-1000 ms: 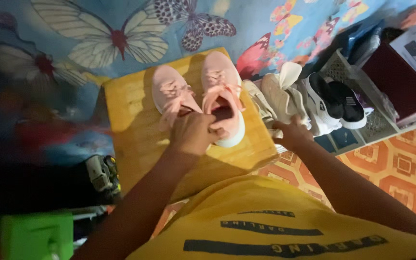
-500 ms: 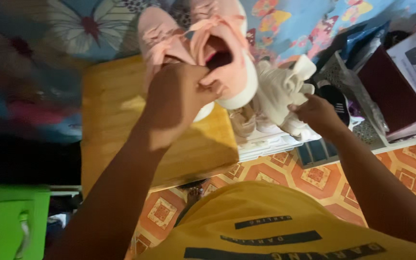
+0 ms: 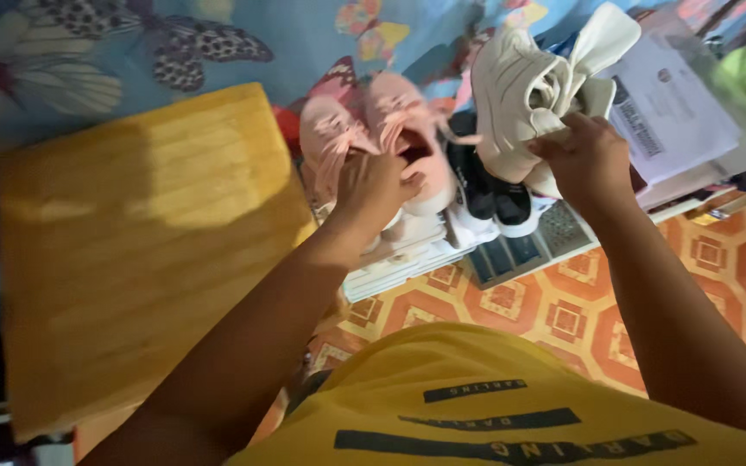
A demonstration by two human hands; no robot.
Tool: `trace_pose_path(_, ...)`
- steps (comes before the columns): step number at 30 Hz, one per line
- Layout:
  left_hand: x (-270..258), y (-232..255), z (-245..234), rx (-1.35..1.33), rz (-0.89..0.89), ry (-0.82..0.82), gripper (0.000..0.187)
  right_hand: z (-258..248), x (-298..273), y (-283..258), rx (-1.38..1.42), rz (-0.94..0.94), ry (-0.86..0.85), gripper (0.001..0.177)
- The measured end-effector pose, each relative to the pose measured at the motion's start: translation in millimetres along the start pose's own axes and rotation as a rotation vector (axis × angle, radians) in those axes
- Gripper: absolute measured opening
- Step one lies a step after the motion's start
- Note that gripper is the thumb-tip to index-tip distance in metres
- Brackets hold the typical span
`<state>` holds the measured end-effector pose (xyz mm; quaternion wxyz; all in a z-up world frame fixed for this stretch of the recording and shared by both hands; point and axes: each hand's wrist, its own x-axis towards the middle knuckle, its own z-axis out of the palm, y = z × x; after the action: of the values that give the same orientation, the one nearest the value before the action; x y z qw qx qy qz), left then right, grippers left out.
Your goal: The person unlaces a pair of pink sneakers and then a pair of white sneakers on a wooden table. They remove the laces from each shoe and then re-lace them, threading the laces through the eyelets and tying them.
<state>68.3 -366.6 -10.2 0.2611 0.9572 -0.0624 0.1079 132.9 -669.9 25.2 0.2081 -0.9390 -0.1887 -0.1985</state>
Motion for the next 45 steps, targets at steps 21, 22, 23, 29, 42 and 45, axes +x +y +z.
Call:
trace_pose_path(21,-40,-61,12,0.125,0.299,-0.121,0.053,-24,19,-148,0.298,-0.110,-0.288,0.062)
trace_pose_path(22,-47,-67,0,-0.015,0.239,-0.151,0.047,-25,20,-163,0.300,-0.092,-0.313,0.062)
trace_pose_path(23,-57,-76,-15,-0.155,0.179,-0.179,0.042,-26,20,-178,0.319,-0.079,-0.344,0.063)
trace_pose_path(29,-141,-165,-141,-0.897,-0.050,-0.209,0.019,-18,16,-272,0.367,-0.377,-0.292,0.054)
trace_pose_path(42,-167,-229,-189,-0.619,-0.180,0.310,0.062,85,-54,-423,0.261,-0.421,-0.301,0.032)
trace_pose_path(45,-174,-241,-192,-0.553,-0.102,0.320,0.063,90,-58,-432,0.252,-0.317,-0.392,0.033)
